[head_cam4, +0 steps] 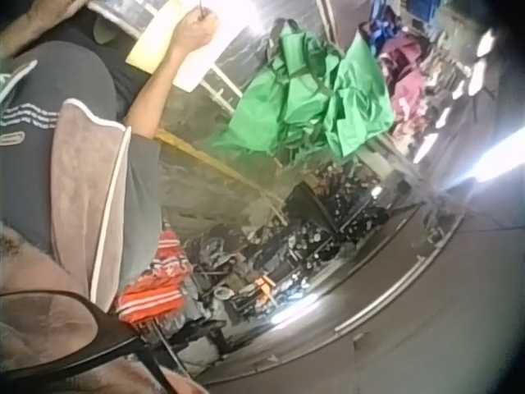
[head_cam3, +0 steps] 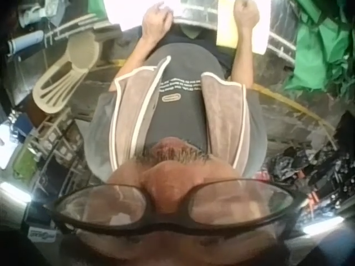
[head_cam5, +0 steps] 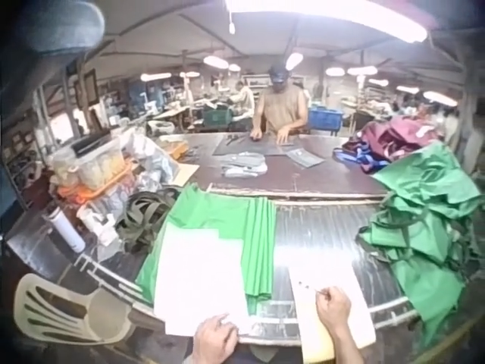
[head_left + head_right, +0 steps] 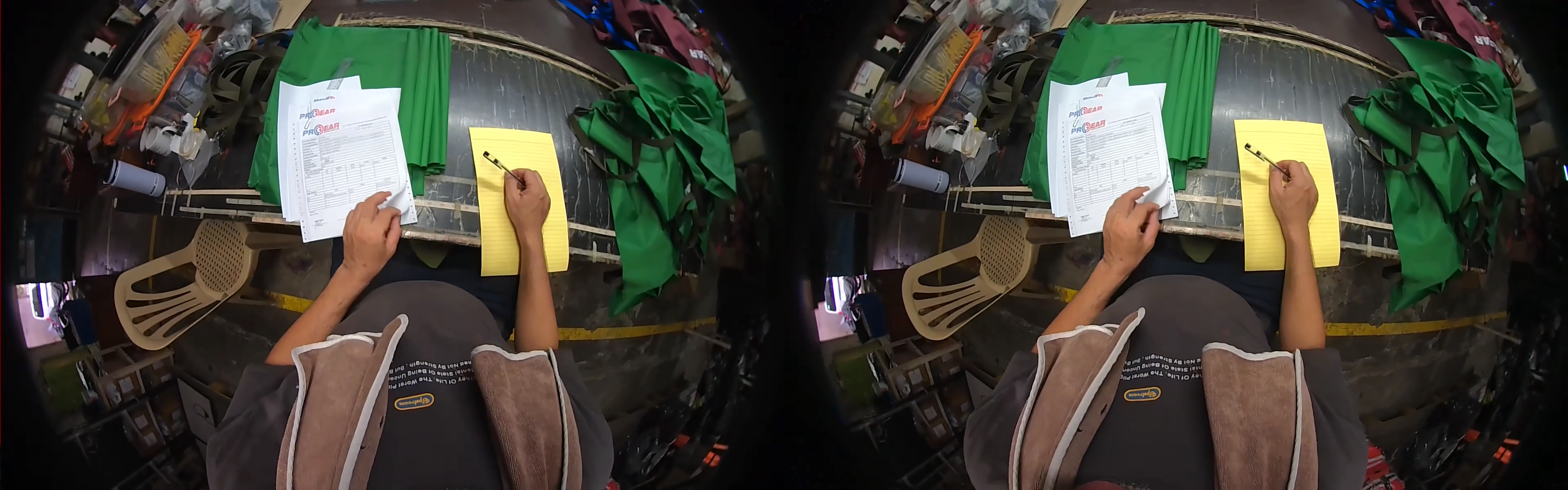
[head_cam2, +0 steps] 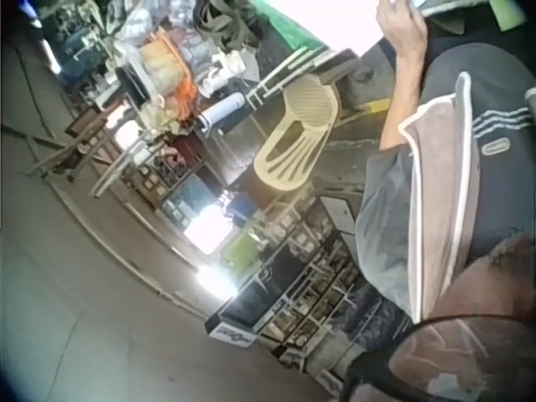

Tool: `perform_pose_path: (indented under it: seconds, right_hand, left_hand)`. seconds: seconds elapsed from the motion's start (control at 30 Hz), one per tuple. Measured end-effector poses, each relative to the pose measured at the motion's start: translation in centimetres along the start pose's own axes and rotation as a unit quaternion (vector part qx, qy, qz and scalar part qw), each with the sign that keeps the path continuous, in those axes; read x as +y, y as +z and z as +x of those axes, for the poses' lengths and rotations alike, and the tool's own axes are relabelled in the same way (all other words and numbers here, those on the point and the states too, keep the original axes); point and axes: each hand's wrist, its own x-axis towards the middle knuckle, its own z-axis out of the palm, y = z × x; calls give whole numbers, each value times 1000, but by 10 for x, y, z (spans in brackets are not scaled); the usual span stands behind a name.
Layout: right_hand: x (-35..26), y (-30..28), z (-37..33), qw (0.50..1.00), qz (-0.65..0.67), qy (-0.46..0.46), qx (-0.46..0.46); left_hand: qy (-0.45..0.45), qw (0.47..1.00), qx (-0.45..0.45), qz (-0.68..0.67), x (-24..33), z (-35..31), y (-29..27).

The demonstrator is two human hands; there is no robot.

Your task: Reviewing manufacturing production orders and writing notes or drawing lines on a yellow notepad using a ruler and pen.

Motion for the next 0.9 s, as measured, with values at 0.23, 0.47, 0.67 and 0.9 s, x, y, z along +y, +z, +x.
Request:
perform_pose_path:
  seconds: [0.23,0.47,0.67,0.9]
  right_hand:
    - [0,1,-5,1000,0,13,-11]
    - [-2,1,-3,999,9,30,-12]
    - [0,1,-1,1000,0,7,-15]
    - [4,4,0,1000,-8,10,-16]
  left_hand:
    - [-138,974,35,-177,-8,-3,-15]
    - [-273,914,126,-271,-50,-4,-50]
    - [-291,868,374,-151,-160,16,-151]
    - [-15,979,142,145,-92,12,-137]
